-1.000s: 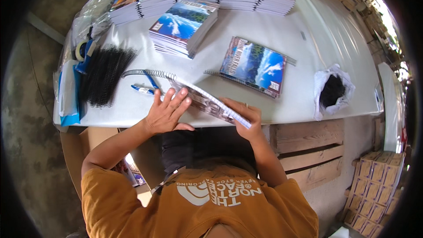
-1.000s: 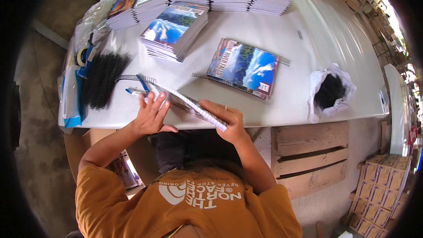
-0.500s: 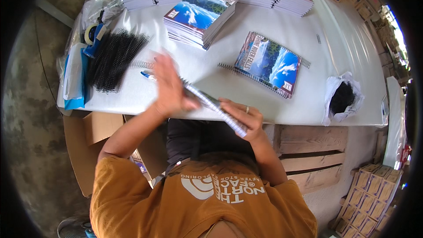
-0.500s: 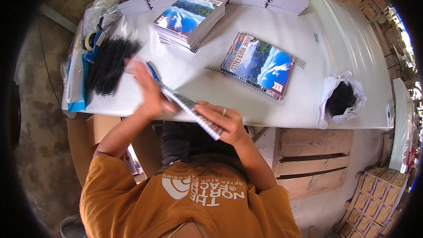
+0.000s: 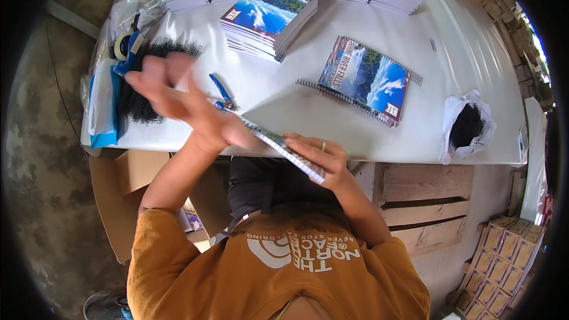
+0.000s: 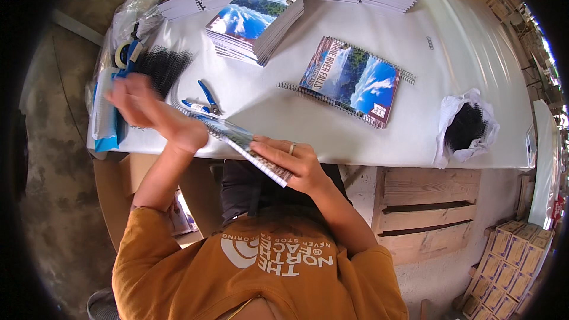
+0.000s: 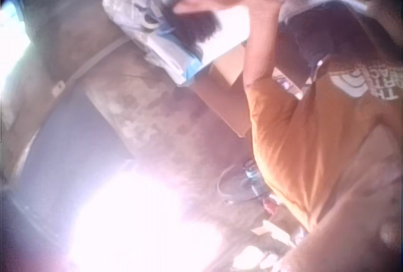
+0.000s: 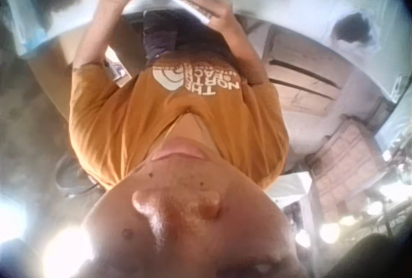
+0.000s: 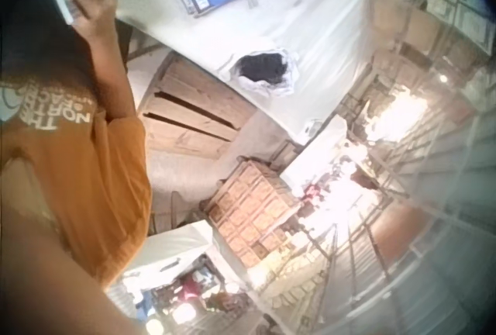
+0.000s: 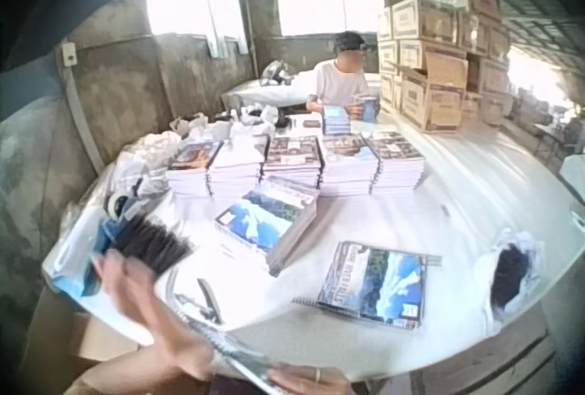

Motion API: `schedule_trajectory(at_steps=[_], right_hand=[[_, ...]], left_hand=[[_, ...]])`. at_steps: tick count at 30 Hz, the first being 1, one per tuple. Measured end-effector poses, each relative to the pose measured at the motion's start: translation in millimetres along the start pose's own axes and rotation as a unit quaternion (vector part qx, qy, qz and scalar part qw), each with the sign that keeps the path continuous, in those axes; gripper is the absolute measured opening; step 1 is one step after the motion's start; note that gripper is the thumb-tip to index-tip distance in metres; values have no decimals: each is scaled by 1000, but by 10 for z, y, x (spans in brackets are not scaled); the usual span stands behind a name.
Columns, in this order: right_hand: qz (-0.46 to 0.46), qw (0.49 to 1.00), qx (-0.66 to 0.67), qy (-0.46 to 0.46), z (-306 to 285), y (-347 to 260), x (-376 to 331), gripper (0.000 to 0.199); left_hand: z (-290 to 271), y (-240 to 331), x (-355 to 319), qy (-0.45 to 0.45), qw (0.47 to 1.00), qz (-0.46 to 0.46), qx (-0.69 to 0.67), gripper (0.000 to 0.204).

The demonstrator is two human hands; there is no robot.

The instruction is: The person inserts plastic spiral coils through the punched holes of stacks of paper to bind them into notebooks and then stacks the finished notebooks on a table.

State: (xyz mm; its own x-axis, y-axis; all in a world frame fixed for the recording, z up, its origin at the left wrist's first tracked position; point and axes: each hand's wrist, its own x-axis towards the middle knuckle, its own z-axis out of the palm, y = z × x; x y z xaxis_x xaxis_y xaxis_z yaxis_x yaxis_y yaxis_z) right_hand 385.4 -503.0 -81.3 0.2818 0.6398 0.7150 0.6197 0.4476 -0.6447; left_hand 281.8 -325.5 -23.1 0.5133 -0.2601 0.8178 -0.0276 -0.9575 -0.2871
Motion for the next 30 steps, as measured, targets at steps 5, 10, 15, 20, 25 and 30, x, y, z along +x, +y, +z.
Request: schedule_trajectory(at_steps=[5, 10, 15, 20, 25, 30], right_hand=[[45, 997, -1, 66, -7, 99, -52, 38], [-16, 1000, 13, -1, 78, 32, 30, 43], [54, 997, 11, 53, 66, 93, -31, 43], [25, 999, -7, 21, 128, 32, 58, 45], [36, 999, -23, 32, 48, 25, 76, 39], [62, 997, 8, 54, 159, 42, 96, 47]], left_hand=[[197, 443, -786, -87, 971, 36, -220, 110], [424, 3, -479, 27, 996, -78, -26, 112], [133, 504, -716, -94, 968, 33, -229, 94], [203, 472, -499, -93, 973, -97, -190, 103], [219, 358, -239, -10, 993, 96, -65, 81], [422, 436, -458, -18, 987, -69, -143, 102]])
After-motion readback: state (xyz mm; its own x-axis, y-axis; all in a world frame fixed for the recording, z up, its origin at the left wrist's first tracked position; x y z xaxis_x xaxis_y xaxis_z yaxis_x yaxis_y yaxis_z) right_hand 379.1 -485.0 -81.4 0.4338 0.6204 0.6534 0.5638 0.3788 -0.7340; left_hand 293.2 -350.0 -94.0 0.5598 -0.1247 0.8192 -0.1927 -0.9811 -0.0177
